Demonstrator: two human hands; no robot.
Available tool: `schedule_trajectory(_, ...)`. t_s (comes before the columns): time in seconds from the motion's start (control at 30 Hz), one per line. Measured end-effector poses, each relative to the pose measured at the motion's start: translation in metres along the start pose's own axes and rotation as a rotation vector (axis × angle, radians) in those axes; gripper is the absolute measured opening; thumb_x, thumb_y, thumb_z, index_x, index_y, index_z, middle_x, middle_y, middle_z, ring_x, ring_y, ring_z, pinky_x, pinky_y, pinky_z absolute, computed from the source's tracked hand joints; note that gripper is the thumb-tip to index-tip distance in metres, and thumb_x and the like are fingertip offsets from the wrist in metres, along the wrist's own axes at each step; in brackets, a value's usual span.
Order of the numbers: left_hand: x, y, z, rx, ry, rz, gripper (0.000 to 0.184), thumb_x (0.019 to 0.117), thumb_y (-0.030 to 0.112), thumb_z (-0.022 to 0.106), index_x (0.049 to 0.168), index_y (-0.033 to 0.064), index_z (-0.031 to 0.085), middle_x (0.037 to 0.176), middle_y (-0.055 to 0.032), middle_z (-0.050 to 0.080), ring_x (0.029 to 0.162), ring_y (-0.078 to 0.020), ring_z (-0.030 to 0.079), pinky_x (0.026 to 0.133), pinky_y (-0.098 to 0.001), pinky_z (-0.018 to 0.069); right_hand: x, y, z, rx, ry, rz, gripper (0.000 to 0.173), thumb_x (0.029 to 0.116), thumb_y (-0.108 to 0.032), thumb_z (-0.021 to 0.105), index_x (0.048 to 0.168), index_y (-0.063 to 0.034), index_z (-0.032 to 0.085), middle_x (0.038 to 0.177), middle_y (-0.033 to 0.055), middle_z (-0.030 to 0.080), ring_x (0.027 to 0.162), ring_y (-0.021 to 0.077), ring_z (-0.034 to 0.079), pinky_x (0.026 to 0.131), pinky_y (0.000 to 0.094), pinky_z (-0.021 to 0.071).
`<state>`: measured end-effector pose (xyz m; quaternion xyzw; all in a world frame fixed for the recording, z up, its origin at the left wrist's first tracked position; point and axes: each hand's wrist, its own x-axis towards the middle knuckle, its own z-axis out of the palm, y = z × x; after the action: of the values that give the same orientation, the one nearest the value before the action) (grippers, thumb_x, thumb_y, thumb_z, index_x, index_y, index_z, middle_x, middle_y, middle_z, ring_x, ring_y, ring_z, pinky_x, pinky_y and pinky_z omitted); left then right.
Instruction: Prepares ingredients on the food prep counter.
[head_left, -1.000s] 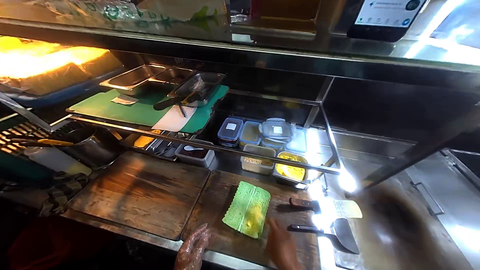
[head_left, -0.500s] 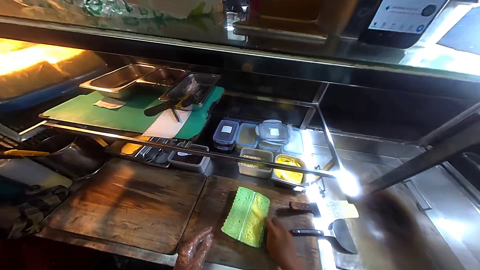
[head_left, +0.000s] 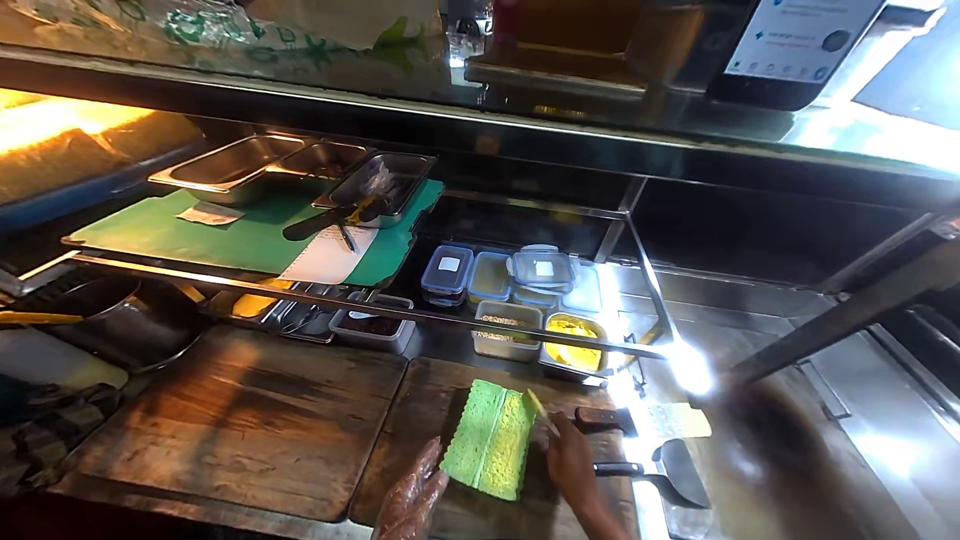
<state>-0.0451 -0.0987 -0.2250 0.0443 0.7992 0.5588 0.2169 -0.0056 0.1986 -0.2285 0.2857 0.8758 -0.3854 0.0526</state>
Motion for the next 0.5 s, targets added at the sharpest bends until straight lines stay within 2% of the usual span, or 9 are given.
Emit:
schedule_trajectory(0.03,0.003,0.000,0.006,0.067,-0.022,-0.010,0.059,0.1029,0.026,0.059,0.157,0.0078,0.041,0.154,-0.0106,0.052,0.140,-0.0142,0.051,0.118,-0.0320,0.0411,-0.004,0.007,0.004,-0.229,0.074,-0.135,0.038,0.0983,-0.008,0.052,0.131,-0.0143,0.069,0.116,0.0145,0.072,0.101,0.0317,0.072,0.084,0.0525,0.0603)
schedule_trajectory(0.07,0.003,-0.002,0.011,0.119,-0.035,-0.010,0.060,0.1035,0.028,0.057,0.158,0.0088,0.040,0.155,-0.0103,0.051,0.142,-0.0145,0.050,0.120,-0.0331,0.0393,-0.009,0.019,0.010,-0.380,0.170,-0.272,0.040,0.0932,-0.004,0.056,0.127,-0.0169,0.073,0.111,0.0162,0.072,0.096,0.0341,0.073,0.076,0.0532,0.0612)
schedule_trajectory(0.1,0.002,-0.002,0.015,0.141,-0.032,-0.002,0.060,0.1034,0.029,0.056,0.157,0.0083,0.040,0.155,-0.0113,0.051,0.141,-0.0159,0.050,0.119,-0.0343,0.0395,-0.015,0.028,0.011,-0.458,0.223,-0.345,0.042,0.0888,-0.001,0.060,0.124,-0.0187,0.074,0.107,0.0166,0.072,0.093,0.0348,0.072,0.073,0.0526,0.0607)
schedule_trajectory(0.13,0.001,-0.002,0.016,0.141,-0.025,0.005,0.060,0.1033,0.028,0.057,0.157,0.0072,0.040,0.154,-0.0127,0.051,0.141,-0.0175,0.051,0.119,-0.0352,0.0399,-0.024,0.030,0.008,-0.479,0.211,-0.329,0.043,0.0874,-0.001,0.062,0.124,-0.0195,0.074,0.107,0.0166,0.072,0.095,0.0354,0.071,0.076,0.0532,0.0597)
schedule_trajectory(0.2,-0.001,-0.003,0.015,0.125,-0.020,0.021,0.061,0.1033,0.029,0.057,0.157,0.0052,0.040,0.154,-0.0142,0.051,0.141,-0.0181,0.051,0.119,-0.0349,0.0402,-0.036,0.021,-0.003,-0.397,0.159,-0.207,0.042,0.0901,-0.002,0.059,0.125,-0.0188,0.074,0.109,0.0158,0.071,0.098,0.0345,0.070,0.079,0.0535,0.0580)
schedule_trajectory(0.27,-0.006,-0.006,0.015,0.126,-0.025,0.028,0.060,0.1035,0.029,0.057,0.156,0.0053,0.041,0.154,-0.0140,0.052,0.140,-0.0166,0.052,0.119,-0.0342,0.0408,-0.024,0.021,0.007,-0.301,0.257,-0.272,0.036,0.0930,-0.003,0.058,0.121,-0.0171,0.075,0.106,0.0129,0.072,0.091,0.0301,0.073,0.074,0.0493,0.0623)
schedule_trajectory(0.33,-0.010,-0.009,0.017,0.127,-0.032,0.027,0.060,0.1031,0.028,0.057,0.156,0.0045,0.041,0.153,-0.0151,0.052,0.139,-0.0171,0.053,0.118,-0.0340,0.0417,-0.001,0.024,0.025,-0.273,0.298,-0.350,0.037,0.0943,-0.004,0.056,0.124,-0.0173,0.075,0.104,0.0132,0.072,0.089,0.0297,0.072,0.073,0.0480,0.0620)
schedule_trajectory(0.4,-0.009,-0.005,0.019,0.121,-0.026,0.016,0.059,0.1030,0.027,0.057,0.156,0.0044,0.041,0.153,-0.0154,0.051,0.139,-0.0180,0.053,0.117,-0.0338,0.0418,0.001,0.019,0.030,-0.271,0.198,-0.316,0.039,0.0953,-0.004,0.053,0.126,-0.0176,0.074,0.107,0.0152,0.071,0.093,0.0317,0.072,0.076,0.0495,0.0611)
schedule_trajectory(0.5,-0.004,0.002,0.013,0.086,-0.016,-0.051,0.056,0.1033,0.026,0.059,0.155,0.0084,0.045,0.151,-0.0124,0.054,0.137,-0.0165,0.055,0.117,-0.0337,0.0425,-0.029,-0.003,0.010,-0.018,-0.175,-0.166,0.036,0.0989,-0.008,0.054,0.131,-0.0117,0.069,0.122,0.0141,0.070,0.112,0.0292,0.069,0.098,0.0508,0.0560)
